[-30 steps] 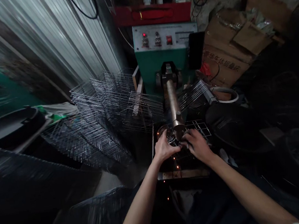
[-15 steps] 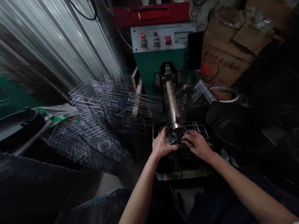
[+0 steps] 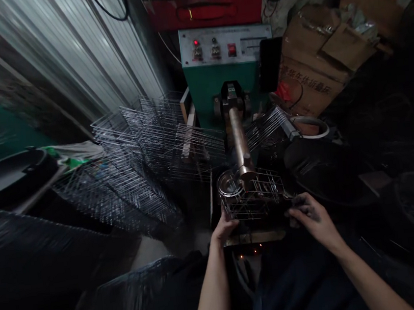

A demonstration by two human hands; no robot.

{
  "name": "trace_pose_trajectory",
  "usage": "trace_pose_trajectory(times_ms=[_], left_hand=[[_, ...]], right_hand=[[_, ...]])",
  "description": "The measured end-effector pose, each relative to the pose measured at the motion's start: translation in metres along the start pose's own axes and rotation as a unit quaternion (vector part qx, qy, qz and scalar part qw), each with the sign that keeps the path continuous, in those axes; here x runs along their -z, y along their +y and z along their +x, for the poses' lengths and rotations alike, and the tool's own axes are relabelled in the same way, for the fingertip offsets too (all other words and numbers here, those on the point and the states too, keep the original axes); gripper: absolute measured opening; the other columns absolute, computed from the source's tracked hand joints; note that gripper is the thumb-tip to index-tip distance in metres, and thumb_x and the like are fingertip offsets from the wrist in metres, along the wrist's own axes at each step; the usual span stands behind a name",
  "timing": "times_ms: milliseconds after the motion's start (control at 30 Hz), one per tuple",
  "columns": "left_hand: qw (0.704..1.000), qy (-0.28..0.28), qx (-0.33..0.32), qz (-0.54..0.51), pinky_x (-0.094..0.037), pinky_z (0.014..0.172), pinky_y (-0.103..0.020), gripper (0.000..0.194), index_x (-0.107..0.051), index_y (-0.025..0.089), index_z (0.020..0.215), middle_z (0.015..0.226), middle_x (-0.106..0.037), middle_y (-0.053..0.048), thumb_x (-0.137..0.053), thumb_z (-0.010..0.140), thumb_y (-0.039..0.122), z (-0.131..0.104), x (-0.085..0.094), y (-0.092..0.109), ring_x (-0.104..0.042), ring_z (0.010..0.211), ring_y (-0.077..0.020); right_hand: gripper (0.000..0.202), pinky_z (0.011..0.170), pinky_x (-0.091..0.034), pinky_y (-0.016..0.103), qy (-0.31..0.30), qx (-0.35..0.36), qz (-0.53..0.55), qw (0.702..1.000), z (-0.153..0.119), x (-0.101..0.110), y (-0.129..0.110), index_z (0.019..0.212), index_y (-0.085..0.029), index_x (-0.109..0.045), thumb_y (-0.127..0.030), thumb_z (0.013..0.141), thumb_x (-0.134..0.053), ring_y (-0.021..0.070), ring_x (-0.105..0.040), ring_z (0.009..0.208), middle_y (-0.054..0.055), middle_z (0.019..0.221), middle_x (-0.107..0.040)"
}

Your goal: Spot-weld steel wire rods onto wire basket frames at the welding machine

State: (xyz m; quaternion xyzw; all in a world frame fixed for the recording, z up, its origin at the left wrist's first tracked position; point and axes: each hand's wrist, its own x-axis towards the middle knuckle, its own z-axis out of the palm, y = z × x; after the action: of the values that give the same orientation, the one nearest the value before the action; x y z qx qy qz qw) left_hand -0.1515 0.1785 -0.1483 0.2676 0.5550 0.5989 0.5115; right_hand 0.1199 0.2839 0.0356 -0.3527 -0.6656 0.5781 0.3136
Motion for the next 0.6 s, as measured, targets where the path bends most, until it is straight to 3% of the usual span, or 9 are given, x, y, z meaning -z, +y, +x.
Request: trace_pose_trajectory(times_ms=[100,167,333,367,433,500,600], left_hand=[[1.0,-0.01,-0.016,-0.01,-0.052,0.1,-0.048,0.122,-0.008,0.043,0.155,0.165,-0.019,-0.01,-0.078,0.056,0.062,0.005,-0.009,0.003,-0.048,0.138,-0.0318],[0.999,-0.013,-0.026,-0.019,-0.049,0.104,-0.048,0.124,-0.01,0.041,0.154,0.165,-0.022,-0.011,-0.08,0.055,0.059,-0.001,-0.004,0.01,-0.046,0.14,-0.0327],[0.995,0.054,-0.068,0.049,-0.047,0.108,-0.047,0.125,-0.016,0.03,0.153,0.154,-0.039,-0.017,-0.084,0.052,0.059,-0.053,0.026,0.042,-0.048,0.137,-0.0344],[0.992,0.062,-0.083,0.077,-0.047,0.108,-0.048,0.124,-0.019,0.03,0.152,0.153,-0.041,-0.016,-0.086,0.051,0.058,-0.067,0.03,0.052,-0.048,0.137,-0.0345],[0.984,0.051,-0.108,0.134,-0.045,0.111,-0.048,0.119,-0.025,0.029,0.149,0.15,-0.045,-0.014,-0.089,0.051,0.052,-0.094,0.032,0.073,-0.049,0.136,-0.0339],[0.975,0.021,-0.118,0.187,-0.043,0.112,-0.047,0.113,-0.031,0.029,0.147,0.149,-0.047,-0.013,-0.091,0.052,0.043,-0.112,0.024,0.092,-0.049,0.136,-0.0329],[0.95,0.012,-0.143,0.277,-0.042,0.114,-0.047,0.106,-0.039,0.027,0.143,0.146,-0.049,-0.012,-0.092,0.052,0.035,-0.115,-0.002,0.104,-0.05,0.134,-0.0317]], right_hand=[[0.042,0.044,-0.046,0.023,0.018,-0.043,0.047,0.998,-0.012,-0.004,-0.001,0.09,-0.022,-0.048,-0.053,0.082,-0.076,0.0134,-0.06,0.047,0.002,0.07,-0.069],[0.044,0.039,-0.041,0.02,0.013,-0.061,0.061,0.996,-0.015,-0.008,-0.005,0.086,-0.022,-0.048,-0.055,0.081,-0.076,0.0103,-0.054,0.039,0.0,0.065,-0.067],[0.043,0.029,-0.023,0.014,-0.064,-0.113,0.106,0.986,-0.024,-0.014,-0.022,0.088,-0.02,-0.052,-0.055,0.08,-0.076,0.0046,-0.037,0.026,-0.004,0.054,-0.062],[0.042,0.03,-0.025,0.014,-0.095,-0.122,0.122,0.98,-0.027,-0.014,-0.028,0.089,-0.02,-0.055,-0.055,0.08,-0.075,0.0052,-0.04,0.027,-0.003,0.055,-0.063],[0.048,0.037,-0.041,0.019,-0.183,-0.126,0.165,0.961,-0.03,-0.016,-0.043,0.095,-0.017,-0.063,-0.06,0.077,-0.076,0.0105,-0.055,0.038,0.003,0.066,-0.069],[0.06,0.057,-0.057,0.03,-0.287,-0.104,0.186,0.934,-0.031,-0.018,-0.058,0.105,-0.015,-0.069,-0.066,0.074,-0.075,0.0201,-0.07,0.063,0.01,0.086,-0.074],[0.045,0.074,-0.057,0.034,-0.362,-0.028,0.078,0.929,-0.024,-0.03,-0.067,0.106,-0.017,-0.072,-0.058,0.086,-0.069,0.0221,-0.071,0.08,0.009,0.094,-0.073]])
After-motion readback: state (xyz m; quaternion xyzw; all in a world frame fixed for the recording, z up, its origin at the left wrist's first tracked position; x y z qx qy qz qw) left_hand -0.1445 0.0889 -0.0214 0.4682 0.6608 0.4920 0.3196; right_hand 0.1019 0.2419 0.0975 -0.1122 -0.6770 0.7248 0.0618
